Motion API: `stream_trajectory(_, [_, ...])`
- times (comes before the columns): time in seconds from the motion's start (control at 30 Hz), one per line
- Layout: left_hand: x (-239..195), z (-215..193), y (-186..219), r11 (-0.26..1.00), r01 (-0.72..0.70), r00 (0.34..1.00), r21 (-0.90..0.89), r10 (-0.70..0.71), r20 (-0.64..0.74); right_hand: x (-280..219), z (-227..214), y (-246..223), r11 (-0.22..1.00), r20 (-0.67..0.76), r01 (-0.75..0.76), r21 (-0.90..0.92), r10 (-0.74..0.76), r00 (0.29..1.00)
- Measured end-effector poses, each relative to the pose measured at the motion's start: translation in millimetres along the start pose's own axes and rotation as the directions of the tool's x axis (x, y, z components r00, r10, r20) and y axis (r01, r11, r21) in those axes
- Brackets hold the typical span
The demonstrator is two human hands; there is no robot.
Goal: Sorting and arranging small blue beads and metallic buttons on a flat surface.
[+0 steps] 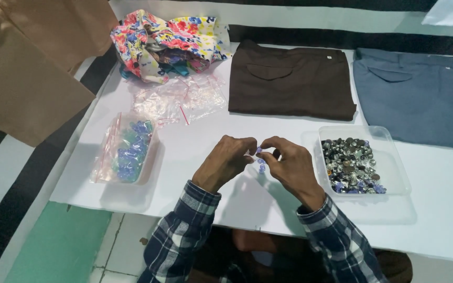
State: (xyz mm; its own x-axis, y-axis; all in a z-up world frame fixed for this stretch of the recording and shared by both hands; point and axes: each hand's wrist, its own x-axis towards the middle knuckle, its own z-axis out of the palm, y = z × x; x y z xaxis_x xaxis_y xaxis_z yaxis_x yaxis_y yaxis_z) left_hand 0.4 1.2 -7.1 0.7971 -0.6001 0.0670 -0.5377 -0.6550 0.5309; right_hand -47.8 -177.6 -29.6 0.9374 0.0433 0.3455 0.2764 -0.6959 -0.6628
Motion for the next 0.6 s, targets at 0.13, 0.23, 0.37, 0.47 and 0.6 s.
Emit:
stream_trajectory(0.13, [-5.1,-7.7,3.9,0.999,-0.013,1.000,-0.039,0.014,0.005,2.3,-3.3,-7.9,1.000,0.013,0.026,-0.013,-0.025,1.000])
stream_trajectory(0.23, [-6.5,-7.2,2.0,0.999,-0.026,1.000,-0.035,0.025,-0.014,-7.7,-7.8,-0.9,0.998,-0.051,0.053,-0.035,-0.054,0.997])
stream_trajectory(0.37, [-6.4,-6.5,-3.1,1.000,-0.012,0.999,-0.021,0.011,-0.031,-26.7,-10.5,16.5,0.934,0.064,-0.121,-0.336,0.150,0.987])
stream_trajectory(0.47, [-3.6,-2.7,-3.9,1.000,-0.012,1.000,-0.009,0.012,-0.027,-32.3,4.7,29.7,0.868,0.206,-0.215,-0.448,0.334,0.920])
stream_trajectory(0.6, [-4.2,-4.7,2.2,1.000,0.007,1.000,0.003,-0.007,-0.008,-43.4,30.7,62.4,0.890,0.209,-0.174,-0.422,0.282,0.936])
